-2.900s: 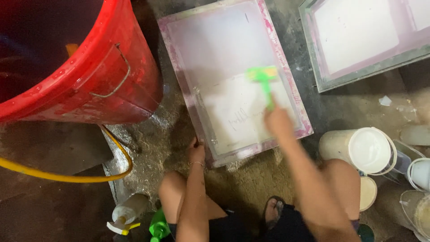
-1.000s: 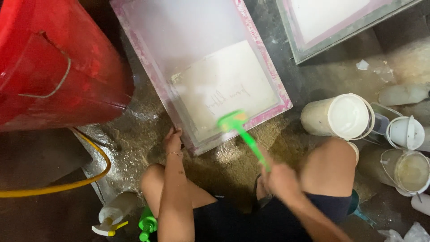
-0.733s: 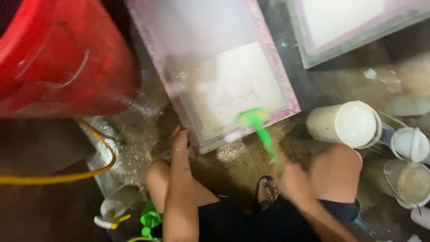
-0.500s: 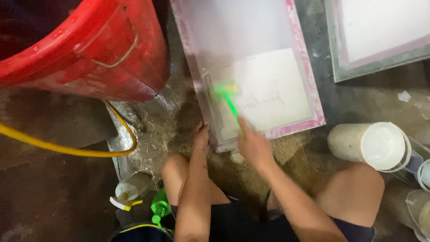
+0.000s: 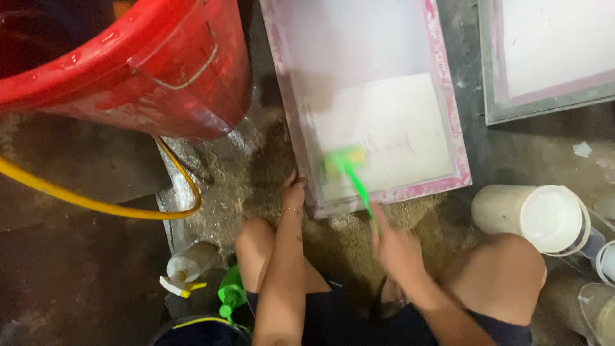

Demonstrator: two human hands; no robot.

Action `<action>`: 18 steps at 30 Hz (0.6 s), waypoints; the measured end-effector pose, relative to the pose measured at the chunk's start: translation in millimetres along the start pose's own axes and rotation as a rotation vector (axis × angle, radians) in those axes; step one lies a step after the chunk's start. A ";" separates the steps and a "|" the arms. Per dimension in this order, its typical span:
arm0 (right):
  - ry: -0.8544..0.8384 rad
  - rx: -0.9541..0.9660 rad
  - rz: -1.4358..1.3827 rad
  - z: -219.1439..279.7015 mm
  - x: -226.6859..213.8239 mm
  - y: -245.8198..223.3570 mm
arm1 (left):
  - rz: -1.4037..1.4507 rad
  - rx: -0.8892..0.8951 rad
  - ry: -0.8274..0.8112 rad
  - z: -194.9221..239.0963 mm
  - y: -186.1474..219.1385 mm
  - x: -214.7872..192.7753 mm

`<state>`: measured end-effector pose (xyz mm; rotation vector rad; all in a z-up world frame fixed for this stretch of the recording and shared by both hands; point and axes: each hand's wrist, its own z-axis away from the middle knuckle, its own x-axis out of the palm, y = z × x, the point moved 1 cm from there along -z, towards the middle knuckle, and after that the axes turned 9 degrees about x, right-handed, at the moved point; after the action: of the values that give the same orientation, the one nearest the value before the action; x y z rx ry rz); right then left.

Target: Scrubbing screen printing frames with a brush and cleaning solution to remove ink or emulsion.

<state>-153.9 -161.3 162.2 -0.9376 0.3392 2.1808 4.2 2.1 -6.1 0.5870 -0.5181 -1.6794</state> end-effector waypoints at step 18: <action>0.163 -0.046 -0.107 -86.1 -70.1 -6.0 | -0.010 0.080 0.060 4.0 17.4 6.6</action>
<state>-71.7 -235.5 152.2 -1.1369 0.3093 2.0280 13.9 -7.5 7.2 0.6968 -0.5421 -1.6513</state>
